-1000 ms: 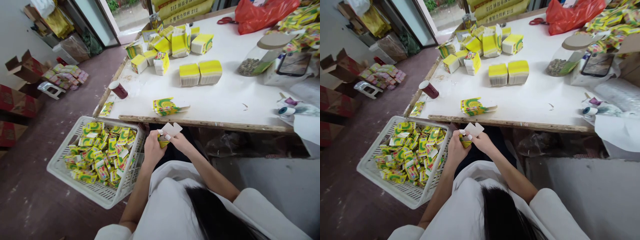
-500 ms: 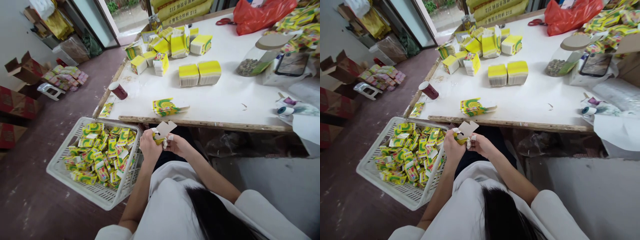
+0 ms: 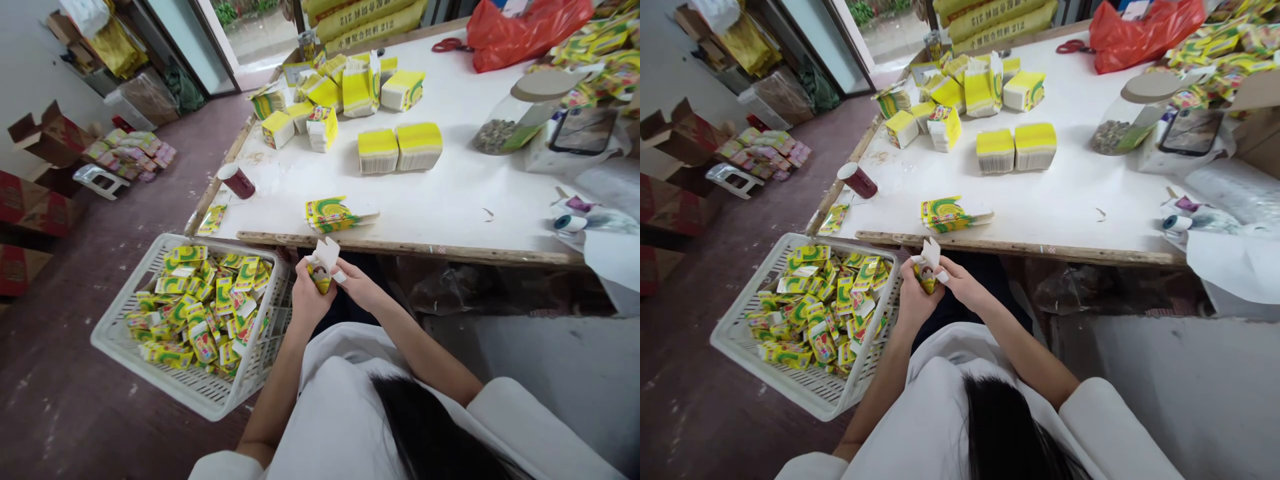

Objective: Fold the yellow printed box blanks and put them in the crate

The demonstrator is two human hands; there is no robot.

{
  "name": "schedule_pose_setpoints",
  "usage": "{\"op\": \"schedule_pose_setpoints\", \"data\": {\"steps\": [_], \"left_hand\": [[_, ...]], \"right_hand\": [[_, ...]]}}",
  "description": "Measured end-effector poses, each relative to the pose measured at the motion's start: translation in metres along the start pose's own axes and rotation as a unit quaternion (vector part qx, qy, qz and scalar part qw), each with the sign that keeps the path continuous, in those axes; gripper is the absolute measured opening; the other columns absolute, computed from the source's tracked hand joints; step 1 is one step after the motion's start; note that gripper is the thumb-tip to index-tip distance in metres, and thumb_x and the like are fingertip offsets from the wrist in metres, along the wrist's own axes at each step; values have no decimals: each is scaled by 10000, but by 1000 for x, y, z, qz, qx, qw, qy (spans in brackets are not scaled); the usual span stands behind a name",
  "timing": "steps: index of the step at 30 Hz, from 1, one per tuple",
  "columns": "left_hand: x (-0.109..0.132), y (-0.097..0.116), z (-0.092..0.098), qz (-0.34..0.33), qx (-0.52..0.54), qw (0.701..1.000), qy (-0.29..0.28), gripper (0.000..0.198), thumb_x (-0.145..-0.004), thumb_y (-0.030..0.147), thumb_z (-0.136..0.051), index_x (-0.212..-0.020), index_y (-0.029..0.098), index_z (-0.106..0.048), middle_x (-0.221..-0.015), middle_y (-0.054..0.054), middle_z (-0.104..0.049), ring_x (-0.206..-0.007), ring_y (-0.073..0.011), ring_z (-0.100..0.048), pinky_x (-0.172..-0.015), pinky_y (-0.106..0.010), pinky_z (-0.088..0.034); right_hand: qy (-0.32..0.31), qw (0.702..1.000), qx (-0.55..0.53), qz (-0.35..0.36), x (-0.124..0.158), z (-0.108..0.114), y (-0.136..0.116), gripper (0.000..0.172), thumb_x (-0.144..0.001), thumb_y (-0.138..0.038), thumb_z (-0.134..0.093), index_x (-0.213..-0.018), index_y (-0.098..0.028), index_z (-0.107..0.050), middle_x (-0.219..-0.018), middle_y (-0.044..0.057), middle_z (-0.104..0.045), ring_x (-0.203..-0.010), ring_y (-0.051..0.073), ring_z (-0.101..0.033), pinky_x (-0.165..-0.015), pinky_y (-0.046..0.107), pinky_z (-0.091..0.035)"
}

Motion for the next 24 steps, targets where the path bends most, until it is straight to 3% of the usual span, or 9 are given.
{"op": "schedule_pose_setpoints", "data": {"steps": [4, 7, 10, 12, 16, 18, 21, 24], "left_hand": [[3, 0, -2, 15, -17, 1000, -3, 641, -716, 280, -730, -1244, 234, -370, -1026, -75, -685, -889, -252, -710, -734, -352, -555], [5, 0, -7, -22, -40, 999, -11, 624, -705, 241, -719, -1234, 225, -389, -1038, -88, -688, -930, -268, -710, -757, -363, -560], [7, 3, -10, -70, -68, 995, -13, 593, -688, 192, -701, -1210, 223, -420, -1058, -98, -683, -974, -292, -706, -793, -386, -562], [6, 5, -9, -77, -73, 994, -27, 569, -687, 179, -696, -1184, 239, -426, -1044, -83, -682, -966, -290, -708, -791, -385, -562], [2, 4, -6, -25, -38, 993, -105, 620, -694, 219, -717, -1214, 248, -381, -963, -42, -679, -810, -257, -713, -662, -342, -550], [0, 2, -7, -30, -25, 991, -125, 632, -698, 208, -707, -1239, 229, -380, -1062, -84, -667, -831, -250, -711, -668, -340, -553], [-1, -3, -9, -76, -36, 993, -79, 673, -679, 166, -704, -1276, 188, -394, -1280, -181, -574, -1064, -286, -673, -843, -400, -565], [0, -8, -3, -66, -66, 995, -42, 679, -680, 189, -739, -1281, 166, -423, -1232, -173, -606, -1142, -331, -639, -938, -489, -539]], "right_hand": [[27, 990, 133, 27, -5, -4, -6, 497, -846, -496, -684, -1263, -228, -664, -1331, 79, -674, -1292, 290, -571, -1178, 473, -369], [44, 998, 51, -21, -7, -2, 4, 463, -783, -453, -735, -1193, -241, -702, -1249, 80, -713, -1262, 294, -602, -1150, 475, -413], [34, 993, -65, -96, -7, -1, 14, 547, -712, -503, -780, -1186, -242, -697, -1173, 79, -740, -1206, 294, -645, -1095, 464, -476], [31, 993, -57, -99, -6, -2, 15, 615, -712, -534, -780, -1242, -241, -670, -1229, 83, -722, -1240, 291, -625, -1115, 458, -458], [6, 994, 105, -17, 6, -3, 8, 695, -817, -436, -717, -1456, -255, -514, -1454, 93, -590, -1328, 280, -562, -1173, 473, -392], [-2, 980, 196, 36, 12, -3, 6, 687, -850, -318, -667, -1503, -242, -466, -1508, 105, -538, -1376, 277, -522, -1198, 471, -360], [19, 962, 257, 90, 13, 1, 7, 586, -900, -230, -541, -1484, -207, -504, -1542, 116, -500, -1441, 256, -458, -1230, 445, -319], [62, 960, 252, 105, 9, 9, 9, 555, -941, -241, -487, -1495, -226, -493, -1563, 111, -474, -1449, 250, -453, -1223, 446, -334]]}}
Point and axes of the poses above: each hand's wrist, its own x-axis away from the middle knuckle, its own z-axis out of the back of the hand, y = z × x, the point moved 1 cm from there along -x, towards the middle knuckle
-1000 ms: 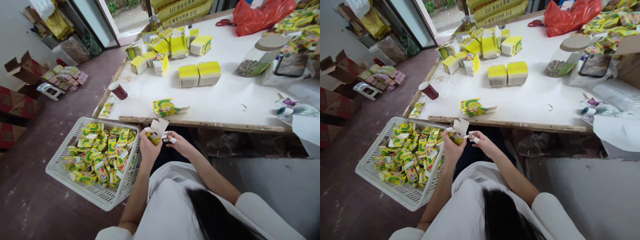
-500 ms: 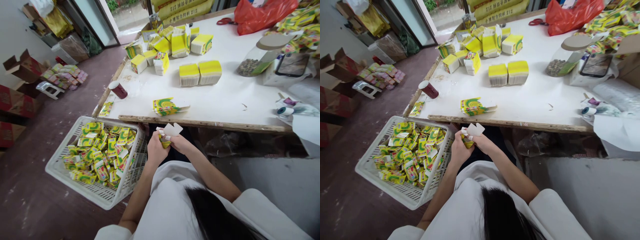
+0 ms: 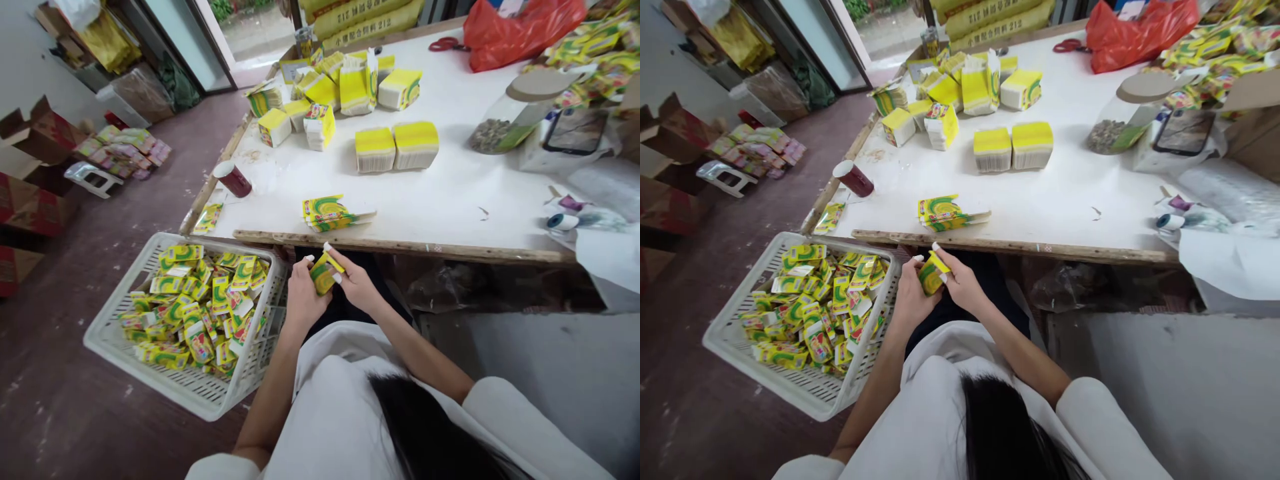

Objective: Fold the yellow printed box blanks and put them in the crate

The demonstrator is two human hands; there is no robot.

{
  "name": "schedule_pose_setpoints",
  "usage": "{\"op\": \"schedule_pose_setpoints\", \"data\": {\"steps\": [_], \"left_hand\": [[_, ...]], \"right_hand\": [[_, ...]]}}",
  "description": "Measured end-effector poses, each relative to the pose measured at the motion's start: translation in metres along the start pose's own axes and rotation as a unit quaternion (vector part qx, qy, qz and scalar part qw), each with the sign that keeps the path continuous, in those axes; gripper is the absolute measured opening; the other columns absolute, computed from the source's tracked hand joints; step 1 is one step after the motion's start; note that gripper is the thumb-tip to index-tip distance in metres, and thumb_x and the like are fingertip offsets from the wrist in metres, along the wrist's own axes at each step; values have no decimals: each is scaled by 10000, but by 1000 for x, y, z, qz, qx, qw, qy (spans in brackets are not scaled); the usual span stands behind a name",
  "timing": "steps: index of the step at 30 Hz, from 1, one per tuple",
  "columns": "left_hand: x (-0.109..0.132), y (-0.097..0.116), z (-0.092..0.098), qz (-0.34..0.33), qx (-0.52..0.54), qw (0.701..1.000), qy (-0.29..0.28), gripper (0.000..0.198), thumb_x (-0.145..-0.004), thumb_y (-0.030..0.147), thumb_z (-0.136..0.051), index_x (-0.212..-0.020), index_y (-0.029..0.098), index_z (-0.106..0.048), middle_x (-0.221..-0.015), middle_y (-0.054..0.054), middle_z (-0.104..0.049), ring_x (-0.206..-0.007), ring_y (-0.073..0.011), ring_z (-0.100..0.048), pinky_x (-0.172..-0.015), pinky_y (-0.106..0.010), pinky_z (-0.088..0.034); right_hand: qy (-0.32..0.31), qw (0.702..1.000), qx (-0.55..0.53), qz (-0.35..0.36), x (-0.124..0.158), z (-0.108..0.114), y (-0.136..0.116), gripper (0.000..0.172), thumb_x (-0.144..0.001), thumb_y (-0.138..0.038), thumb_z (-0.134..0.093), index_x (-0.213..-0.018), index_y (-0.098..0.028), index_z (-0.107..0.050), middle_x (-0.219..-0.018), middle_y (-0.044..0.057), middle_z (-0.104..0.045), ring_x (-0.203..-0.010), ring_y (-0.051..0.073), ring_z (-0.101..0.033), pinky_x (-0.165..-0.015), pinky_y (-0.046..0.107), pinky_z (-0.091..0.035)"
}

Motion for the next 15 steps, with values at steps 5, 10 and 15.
{"op": "schedule_pose_setpoints", "data": {"steps": [5, 10, 15], "left_hand": [[0, -1, 19, 7, 8, 999, -42, 548, -695, 253, -769, -1186, 209, -532, -1145, -95, -702, -1067, -294, -691, -906, -428, -564], [-6, 4, 29, -12, -5, 998, -65, 540, -712, 374, -793, -1184, 208, -590, -1153, -97, -734, -1037, -278, -716, -911, -400, -572], [-5, 5, 25, -17, -24, 998, -58, 591, -691, 340, -797, -1226, 199, -591, -1192, -109, -730, -1072, -291, -710, -929, -407, -577]], "right_hand": [[-91, 993, 53, 50, -5, 10, 2, 449, -899, -240, -611, -1343, -285, -649, -1614, 90, -398, -1487, 276, -393, -1186, 428, -377], [-189, 976, 84, 75, -16, 33, -9, 226, -880, -204, -643, -1074, -247, -750, -1448, 127, -561, -1379, 291, -524, -1119, 456, -434], [-221, 969, 97, 61, -18, 36, -12, 332, -794, -145, -692, -1112, -229, -644, -1322, 121, -558, -1301, 290, -538, -1089, 478, -455]]}}
Point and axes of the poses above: each hand's wrist, its own x-axis away from the middle knuckle, its own z-axis out of the back of the hand, y = z × x, the point moved 1 cm from there along -x, towards the middle knuckle
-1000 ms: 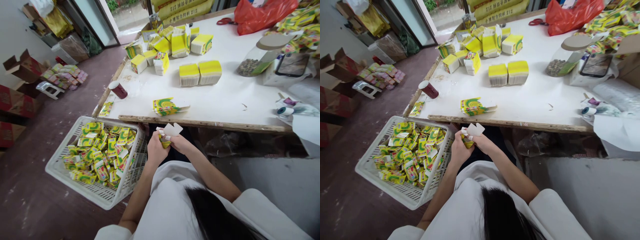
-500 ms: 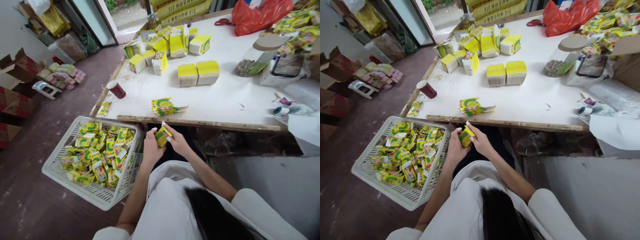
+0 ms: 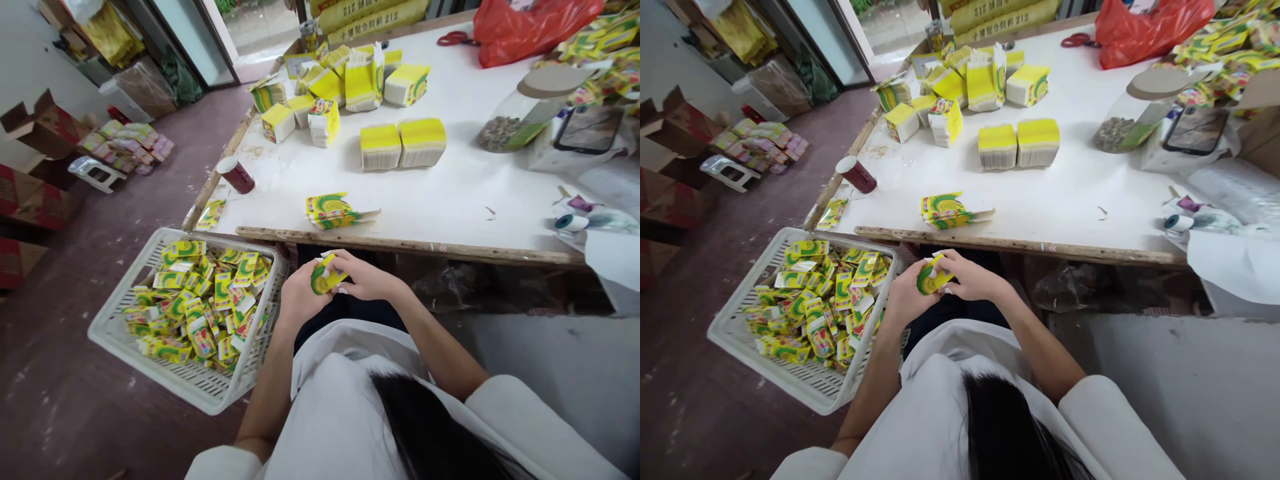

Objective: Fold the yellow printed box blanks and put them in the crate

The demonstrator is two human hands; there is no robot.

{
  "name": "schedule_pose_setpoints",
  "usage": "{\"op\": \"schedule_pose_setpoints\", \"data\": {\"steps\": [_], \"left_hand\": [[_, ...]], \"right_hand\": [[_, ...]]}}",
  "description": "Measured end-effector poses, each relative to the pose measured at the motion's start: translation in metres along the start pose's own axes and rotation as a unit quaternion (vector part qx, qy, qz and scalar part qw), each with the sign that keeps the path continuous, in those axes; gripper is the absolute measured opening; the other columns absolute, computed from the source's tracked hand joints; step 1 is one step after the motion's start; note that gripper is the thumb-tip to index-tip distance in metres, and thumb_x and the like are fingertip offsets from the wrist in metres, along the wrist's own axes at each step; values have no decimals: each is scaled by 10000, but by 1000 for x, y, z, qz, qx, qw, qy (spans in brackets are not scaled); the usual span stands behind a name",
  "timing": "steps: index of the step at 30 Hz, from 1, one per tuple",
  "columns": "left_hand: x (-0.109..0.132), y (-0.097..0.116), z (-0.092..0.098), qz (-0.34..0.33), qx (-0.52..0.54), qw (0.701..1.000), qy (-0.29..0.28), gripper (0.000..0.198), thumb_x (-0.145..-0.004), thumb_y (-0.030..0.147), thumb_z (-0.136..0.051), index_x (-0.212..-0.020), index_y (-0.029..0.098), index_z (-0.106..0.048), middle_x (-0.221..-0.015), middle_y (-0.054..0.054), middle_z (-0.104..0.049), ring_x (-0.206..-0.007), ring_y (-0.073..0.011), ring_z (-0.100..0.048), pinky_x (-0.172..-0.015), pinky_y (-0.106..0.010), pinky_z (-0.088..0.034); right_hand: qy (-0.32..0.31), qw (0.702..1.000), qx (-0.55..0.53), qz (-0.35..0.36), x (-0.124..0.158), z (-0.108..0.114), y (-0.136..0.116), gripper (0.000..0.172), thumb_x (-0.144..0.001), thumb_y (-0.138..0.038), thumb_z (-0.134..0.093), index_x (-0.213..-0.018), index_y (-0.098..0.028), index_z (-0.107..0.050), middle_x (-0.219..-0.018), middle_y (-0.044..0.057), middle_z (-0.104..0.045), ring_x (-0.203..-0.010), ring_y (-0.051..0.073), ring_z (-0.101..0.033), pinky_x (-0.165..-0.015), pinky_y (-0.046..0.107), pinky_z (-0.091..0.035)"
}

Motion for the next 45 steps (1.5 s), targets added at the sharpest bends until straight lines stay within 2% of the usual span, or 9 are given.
{"op": "schedule_pose_setpoints", "data": {"steps": [6, 14, 21, 29, 33, 35, 37, 41, 45], "left_hand": [[4, 1, -6, 1, -12, 1000, 13, 603, -692, 299, -768, -1249, 177, -574, -1192, -128, -716, -1068, -305, -704, -908, -419, -582], [11, -12, -5, 50, 12, 998, 39, 598, -678, 267, -751, -1242, 192, -567, -1183, -116, -717, -1065, -305, -709, -906, -419, -573], [11, 6, -6, 84, 84, 993, -8, 545, -665, 254, -758, -1176, 231, -568, -1089, -61, -744, -947, -267, -726, -828, -381, -568], [9, 5, -7, 92, 72, 993, 4, 592, -615, 262, -787, -1151, 228, -537, -917, -33, -731, -807, -265, -716, -796, -399, -558], [10, -41, 22, 171, 33, 970, 168, 632, -665, 420, -806, -1183, 182, -533, -1103, -111, -674, -1057, -310, -669, -972, -485, -523], [13, -69, 41, 249, -36, 918, 306, 946, -560, 473, -883, -1329, 128, -453, -1336, -211, -551, -1305, -402, -516, -1138, -591, -372], [15, -87, 50, 274, -49, 893, 354, 1057, -567, 497, -881, -1409, 99, -380, -1442, -255, -453, -1406, -424, -403, -1195, -606, -280], [16, -82, 32, 215, 62, 926, 304, 872, -700, 468, -802, -1396, 99, -427, -1429, -225, -495, -1396, -352, -442, -1212, -516, -296], [14, -52, -7, 194, 231, 927, 222, 676, -762, 464, -769, -1319, 164, -530, -1377, -169, -574, -1343, -317, -510, -1177, -509, -347]], "right_hand": [[94, 995, -37, 6, 0, -31, 3, 650, -923, -303, -586, -1495, -210, -289, -1513, 187, -400, -1404, 294, -444, -1175, 510, -372], [97, 995, 2, -26, -22, -39, 2, 596, -854, -301, -616, -1417, -197, -449, -1430, 174, -525, -1324, 302, -524, -1108, 490, -438], [185, 975, 101, -65, -26, -28, -9, 167, -835, -288, -571, -985, -220, -599, -991, 92, -673, -907, 260, -638, -866, 388, -487], [216, 975, 39, -48, -25, -39, -12, 269, -814, -346, -654, -1042, -232, -571, -999, 79, -654, -925, 253, -624, -877, 384, -487], [242, 970, -4, -26, -51, -5, -4, 552, -854, -392, -687, -1315, -188, -463, -1140, 109, -633, -998, 237, -617, -933, 376, -487], [342, 926, 121, -102, -65, 25, 2, 489, -883, -344, -684, -1298, -150, -513, -1228, 154, -591, -1119, 262, -547, -1018, 396, -428], [346, 892, 213, -196, -77, 50, 10, 373, -889, -244, -689, -1218, -96, -590, -1268, 204, -559, -1205, 297, -459, -1083, 484, -342], [305, 888, 240, -244, -88, 69, 20, 167, -888, -158, -695, -1025, -72, -652, -1167, 183, -598, -1201, 277, -435, -1077, 519, -312], [286, 882, 277, -254, -89, 65, 13, 188, -911, -166, -648, -1089, -133, -593, -1144, 114, -611, -1181, 244, -470, -1057, 456, -346]]}}
Point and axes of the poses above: each hand's wrist, its own x-axis away from the middle knuckle, its own z-axis out of the back of the hand, y = z × x, the point moved 1 cm from there along -x, towards the middle knuckle
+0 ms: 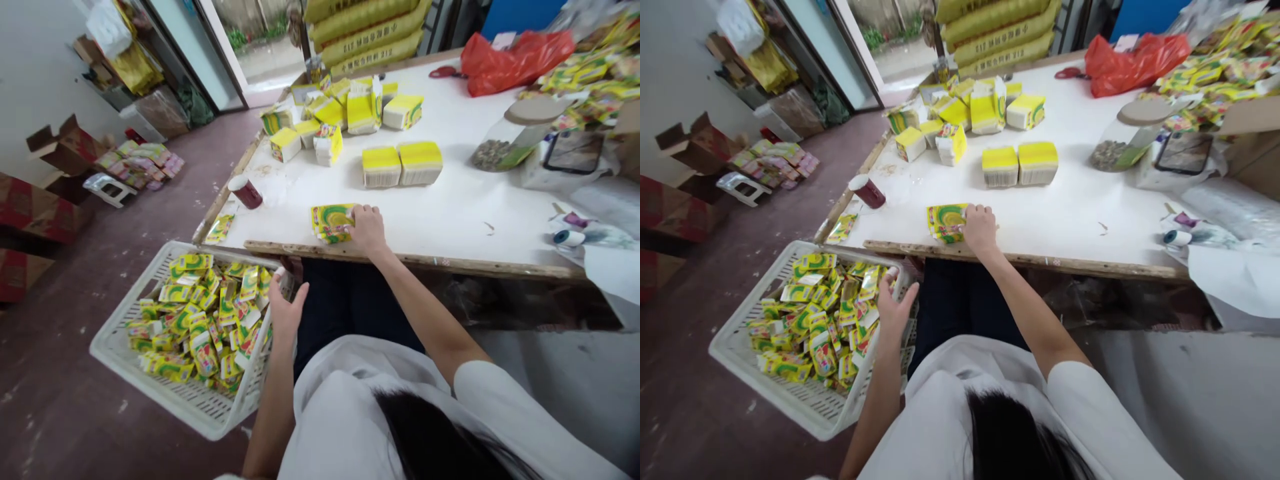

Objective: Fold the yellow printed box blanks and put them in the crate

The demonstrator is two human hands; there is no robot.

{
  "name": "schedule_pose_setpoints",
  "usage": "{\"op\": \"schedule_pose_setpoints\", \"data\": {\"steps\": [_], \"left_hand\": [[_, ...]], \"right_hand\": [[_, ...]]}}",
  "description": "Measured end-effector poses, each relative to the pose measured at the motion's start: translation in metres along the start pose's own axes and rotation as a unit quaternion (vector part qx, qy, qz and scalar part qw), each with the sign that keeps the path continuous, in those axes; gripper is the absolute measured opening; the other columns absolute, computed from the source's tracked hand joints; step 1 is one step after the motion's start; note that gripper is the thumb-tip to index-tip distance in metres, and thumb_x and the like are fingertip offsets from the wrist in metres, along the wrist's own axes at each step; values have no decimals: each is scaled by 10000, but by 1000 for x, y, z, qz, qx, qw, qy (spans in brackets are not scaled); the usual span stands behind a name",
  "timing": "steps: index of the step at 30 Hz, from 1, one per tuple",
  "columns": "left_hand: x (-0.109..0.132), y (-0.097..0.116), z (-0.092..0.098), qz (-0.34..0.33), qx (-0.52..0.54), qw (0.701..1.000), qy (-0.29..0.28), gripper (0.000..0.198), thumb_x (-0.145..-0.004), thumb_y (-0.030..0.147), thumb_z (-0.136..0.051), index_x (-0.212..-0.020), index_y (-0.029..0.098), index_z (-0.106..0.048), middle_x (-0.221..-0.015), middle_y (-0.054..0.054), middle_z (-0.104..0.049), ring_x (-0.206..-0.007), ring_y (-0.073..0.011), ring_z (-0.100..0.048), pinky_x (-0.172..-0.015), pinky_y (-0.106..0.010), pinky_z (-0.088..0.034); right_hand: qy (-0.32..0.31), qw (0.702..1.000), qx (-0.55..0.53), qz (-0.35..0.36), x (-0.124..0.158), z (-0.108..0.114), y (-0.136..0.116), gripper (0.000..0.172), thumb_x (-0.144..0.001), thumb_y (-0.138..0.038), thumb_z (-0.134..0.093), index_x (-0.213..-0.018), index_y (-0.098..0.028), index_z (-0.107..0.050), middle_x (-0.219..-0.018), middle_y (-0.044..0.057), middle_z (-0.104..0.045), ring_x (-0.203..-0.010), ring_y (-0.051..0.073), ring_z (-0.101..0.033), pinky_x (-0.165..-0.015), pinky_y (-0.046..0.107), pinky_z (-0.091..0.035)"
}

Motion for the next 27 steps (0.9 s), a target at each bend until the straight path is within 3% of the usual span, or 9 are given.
{"op": "schedule_pose_setpoints", "data": {"steps": [3, 6, 10, 12, 14, 17, 21, 24, 27], "left_hand": [[9, -1, -25, 42, 193, 978, -61, 708, -717, 489, -814, -1308, 211, -541, -1400, -161, -571, -1362, -322, -504, -1116, -488, -422], [4, 0, -40, 78, 421, 903, -42, 698, -736, 593, -756, -1314, 256, -557, -1395, -142, -576, -1377, -315, -479, -1079, -479, -451], [-3, 20, -42, 80, 538, 838, -51, 624, -784, 763, -576, -1036, 204, -691, -1007, -108, -687, -1040, -281, -653, -948, -439, -528], [-3, 32, -39, 89, 578, 810, -42, 592, -747, 762, -623, -884, 188, -681, -795, -52, -631, -776, -205, -636, -768, -355, -558], [-2, 38, -37, 122, 606, 785, -30, 575, -706, 754, -675, -736, 182, -622, -654, -1, -529, -588, -134, -528, -592, -269, -502], [1, 35, -40, 165, 582, 797, 5, 629, -668, 807, -671, -642, 187, -560, -591, 20, -481, -518, -107, -466, -513, -230, -446], [7, 22, -44, 154, 529, 833, 56, 668, -584, 823, -730, -807, 196, -677, -782, -25, -650, -762, -176, -640, -714, -275, -548], [10, 16, -47, 176, 496, 846, 81, 622, -540, 684, -856, -879, 184, -710, -836, -28, -691, -761, -168, -659, -698, -262, -543], [9, 16, -47, 198, 469, 855, 98, 519, -569, 560, -891, -856, 169, -706, -775, -6, -689, -664, -137, -642, -633, -243, -518]], "right_hand": [[7, 1000, -21, 21, 21, 0, -14, 191, -890, -94, -572, -1055, -186, -542, -1009, 82, -636, -998, 218, -550, -913, 386, -426], [-8, 995, -70, 66, 61, -18, -30, 173, -815, -75, -571, -889, -206, -485, -794, 6, -588, -746, 165, -551, -714, 293, -432], [-203, 915, -336, 93, 120, -52, -45, 256, -705, -89, -575, -830, -232, -403, -724, -55, -512, -629, 111, -461, -589, 232, -350], [-204, 875, -434, 65, 140, -60, -50, 261, -696, -132, -590, -845, -232, -401, -775, -51, -489, -669, 108, -435, -602, 228, -352], [-201, 857, -470, 59, 150, -60, -53, 260, -687, -153, -605, -866, -225, -430, -814, -44, -482, -713, 112, -414, -624, 232, -348], [-215, 857, -465, 51, 150, -55, -51, 307, -662, -154, -634, -929, -215, -496, -798, -51, -478, -711, 114, -390, -630, 239, -330], [-179, 865, -468, 24, 136, -51, -39, 277, -711, -226, -645, -972, -195, -557, -777, -44, -504, -694, 119, -408, -636, 253, -334], [-153, 867, -473, 31, 132, -57, -34, 126, -788, -283, -601, -864, -185, -577, -762, -25, -533, -694, 124, -435, -640, 261, -348], [-143, 860, -489, 33, 134, -65, -33, 150, -829, -324, -602, -777, -189, -559, -702, -30, -527, -648, 120, -449, -609, 256, -360]]}}
Point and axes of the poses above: each hand's wrist, its own x-axis away from the middle knuckle, its own z-axis out of the back of the hand, y = z × x, the point moved 1 cm from there along -x, towards the middle knuckle
